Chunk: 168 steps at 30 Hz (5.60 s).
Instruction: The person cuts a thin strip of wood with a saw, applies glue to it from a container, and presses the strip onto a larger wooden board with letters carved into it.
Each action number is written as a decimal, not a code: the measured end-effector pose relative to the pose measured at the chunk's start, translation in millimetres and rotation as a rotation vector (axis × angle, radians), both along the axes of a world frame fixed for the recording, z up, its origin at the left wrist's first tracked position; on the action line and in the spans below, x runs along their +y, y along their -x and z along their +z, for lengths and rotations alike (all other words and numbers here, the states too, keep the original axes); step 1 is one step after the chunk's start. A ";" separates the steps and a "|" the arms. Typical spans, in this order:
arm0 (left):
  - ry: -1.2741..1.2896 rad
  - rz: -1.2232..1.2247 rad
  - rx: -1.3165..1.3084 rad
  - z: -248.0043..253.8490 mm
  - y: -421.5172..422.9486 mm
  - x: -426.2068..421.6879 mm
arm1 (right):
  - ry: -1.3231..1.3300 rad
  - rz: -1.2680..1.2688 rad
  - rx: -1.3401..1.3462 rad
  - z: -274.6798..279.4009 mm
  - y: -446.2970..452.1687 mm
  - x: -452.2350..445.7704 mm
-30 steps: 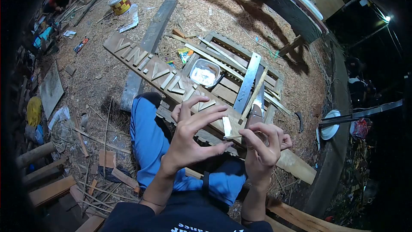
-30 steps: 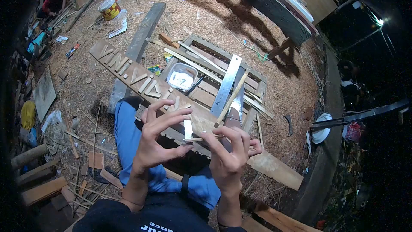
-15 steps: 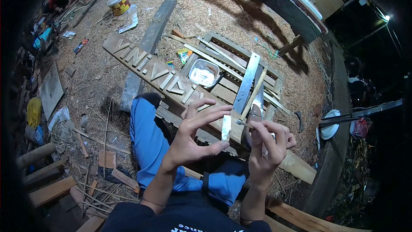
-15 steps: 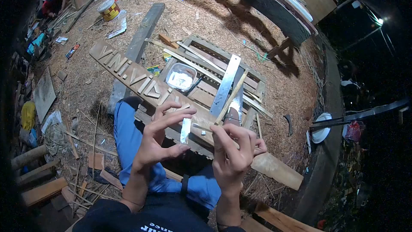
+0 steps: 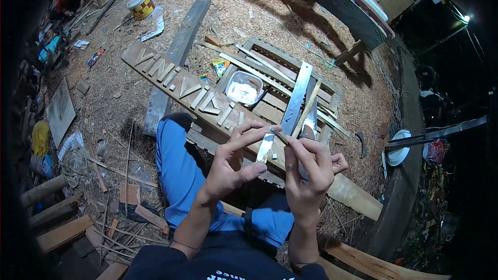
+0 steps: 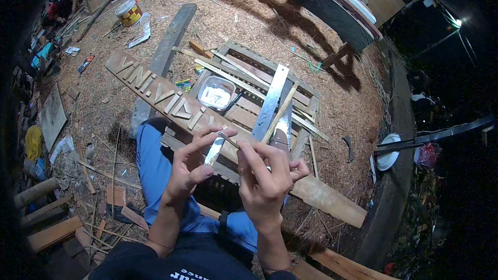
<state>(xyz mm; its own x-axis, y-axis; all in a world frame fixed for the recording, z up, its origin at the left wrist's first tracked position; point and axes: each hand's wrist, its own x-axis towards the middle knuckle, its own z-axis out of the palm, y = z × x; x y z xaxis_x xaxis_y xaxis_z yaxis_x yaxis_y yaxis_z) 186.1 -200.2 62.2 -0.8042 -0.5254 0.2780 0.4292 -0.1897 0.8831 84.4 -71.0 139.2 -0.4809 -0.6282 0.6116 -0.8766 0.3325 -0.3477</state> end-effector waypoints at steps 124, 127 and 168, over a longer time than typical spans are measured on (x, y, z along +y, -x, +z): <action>0.515 0.340 -0.279 3.0 -1.9 -9.9 | -0.137 0.040 0.045 -2.5 7.1 22.6; 0.536 0.352 -0.294 3.0 -2.2 -10.4 | -0.135 0.049 0.035 -0.7 6.0 23.6; 0.488 0.325 -0.267 1.8 -4.4 -9.4 | -0.049 0.011 0.086 -1.5 15.7 20.2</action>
